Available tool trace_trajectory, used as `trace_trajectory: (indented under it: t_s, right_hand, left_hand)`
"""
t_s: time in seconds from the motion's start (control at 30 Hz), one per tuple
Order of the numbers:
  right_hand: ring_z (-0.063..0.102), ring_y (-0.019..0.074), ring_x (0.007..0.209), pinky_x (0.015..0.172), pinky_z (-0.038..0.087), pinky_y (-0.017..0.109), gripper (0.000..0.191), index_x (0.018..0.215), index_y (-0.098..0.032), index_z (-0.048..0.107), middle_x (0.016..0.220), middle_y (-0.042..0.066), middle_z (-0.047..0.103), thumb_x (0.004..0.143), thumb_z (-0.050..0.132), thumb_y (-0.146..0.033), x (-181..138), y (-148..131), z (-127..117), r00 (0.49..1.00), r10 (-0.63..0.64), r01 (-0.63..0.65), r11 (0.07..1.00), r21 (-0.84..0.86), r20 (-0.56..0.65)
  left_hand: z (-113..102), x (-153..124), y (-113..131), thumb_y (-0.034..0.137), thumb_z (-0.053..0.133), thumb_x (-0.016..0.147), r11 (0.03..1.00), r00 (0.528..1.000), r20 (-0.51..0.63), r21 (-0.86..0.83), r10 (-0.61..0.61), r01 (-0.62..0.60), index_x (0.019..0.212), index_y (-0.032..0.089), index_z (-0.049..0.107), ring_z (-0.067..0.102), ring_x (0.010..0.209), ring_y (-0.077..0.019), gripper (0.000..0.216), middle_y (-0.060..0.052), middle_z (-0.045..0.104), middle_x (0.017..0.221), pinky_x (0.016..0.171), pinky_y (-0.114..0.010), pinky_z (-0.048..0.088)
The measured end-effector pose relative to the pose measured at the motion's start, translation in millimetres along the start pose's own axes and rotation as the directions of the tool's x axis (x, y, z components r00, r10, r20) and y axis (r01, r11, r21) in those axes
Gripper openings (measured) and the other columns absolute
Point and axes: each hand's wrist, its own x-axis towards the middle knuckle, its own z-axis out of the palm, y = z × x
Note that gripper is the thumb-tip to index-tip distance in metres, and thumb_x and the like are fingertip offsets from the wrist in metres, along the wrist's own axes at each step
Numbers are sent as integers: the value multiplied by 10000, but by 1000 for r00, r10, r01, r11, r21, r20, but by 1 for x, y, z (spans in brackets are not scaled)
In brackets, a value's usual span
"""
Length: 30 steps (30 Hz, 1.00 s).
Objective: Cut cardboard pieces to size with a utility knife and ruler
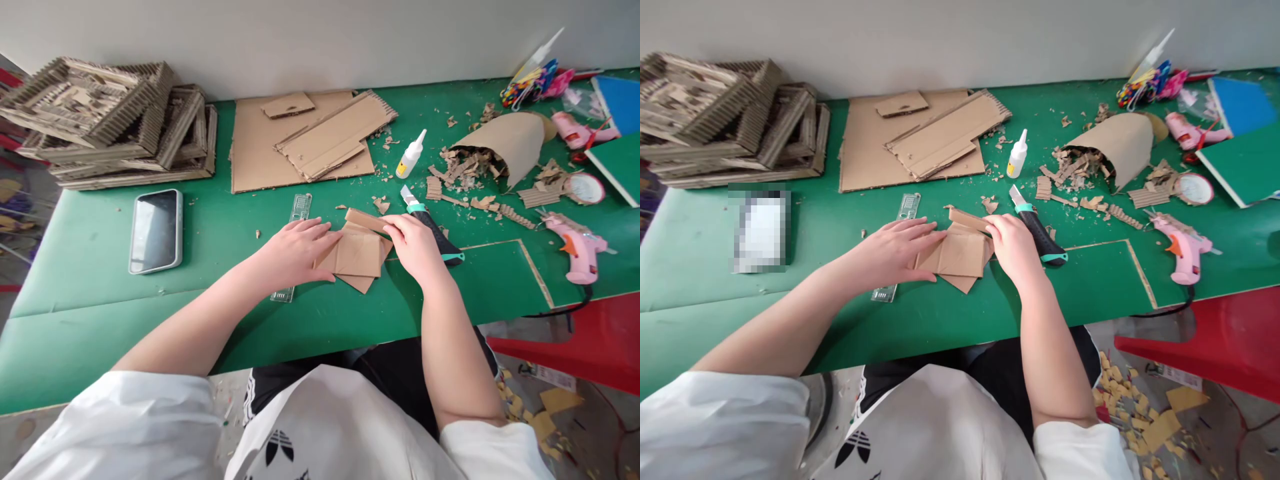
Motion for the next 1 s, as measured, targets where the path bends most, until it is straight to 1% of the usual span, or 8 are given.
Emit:
trace_trajectory:
  t_s: [0.13,0.3,0.37,0.47,0.6,0.7,0.77,1.0]
  right_hand:
    - [621,225,939,841,485,372,254,1023,-196,649,990,83,683,890,432,-202,0,0,-1,999,2,-2,1000,0,-37]
    - [628,224,939,808,508,375,246,1025,-223,649,1023,76,684,886,450,-262,0,-3,-6,966,86,-63,993,100,-245]
    - [638,214,907,775,522,361,242,1020,-219,644,1019,74,686,878,462,-290,-1,-3,-7,937,147,-85,976,201,-317]
    - [657,195,807,718,537,344,217,969,-206,642,946,66,702,842,521,-334,-1,-3,-8,886,271,-114,914,390,-376]
    - [673,196,746,650,555,341,205,877,-211,640,836,39,718,757,623,-376,0,-5,-6,850,412,-175,807,564,-327]
    - [674,191,687,626,562,342,223,856,-217,643,763,20,717,712,663,-386,-1,-15,-2,870,431,-218,771,598,-239]
    - [670,183,644,623,564,341,226,852,-221,638,738,14,715,703,671,-387,-3,-24,1,879,438,-247,758,604,-190]
    - [659,163,563,623,566,323,196,818,-226,612,671,-9,703,707,677,-373,-8,-43,8,902,420,-259,716,648,-103]
  left_hand:
    - [-1,0,4,593,592,775,1000,1000,2,-16,-6,6,1394,191,374,519,1149,-306,770,-151,529,1269,987,-423,391]
    - [-8,-1,4,650,644,673,967,976,-80,-175,-201,185,1416,198,303,550,1031,-282,934,-119,492,1164,878,-363,440]
    - [-9,1,1,651,661,641,908,951,-68,-324,-303,266,1347,206,384,555,990,-268,880,-94,497,1131,836,-364,454]
    - [-6,6,-4,563,646,698,718,880,-81,-616,-467,324,1051,198,540,561,841,-203,518,-33,551,947,702,-305,455]
    - [-1,10,0,481,620,759,319,782,-84,-936,-617,151,840,194,495,545,712,-137,324,15,551,783,588,-228,409]
    - [3,11,9,480,659,729,119,787,-34,-992,-616,50,835,195,475,580,737,-147,355,9,590,811,603,-230,443]
    - [5,11,14,475,672,722,75,795,-20,-997,-607,32,844,197,471,601,756,-160,364,2,610,831,617,-244,469]
    - [8,9,23,395,679,739,73,834,-44,-997,-550,-5,1031,195,489,633,924,-202,402,-33,643,1021,752,-312,533]
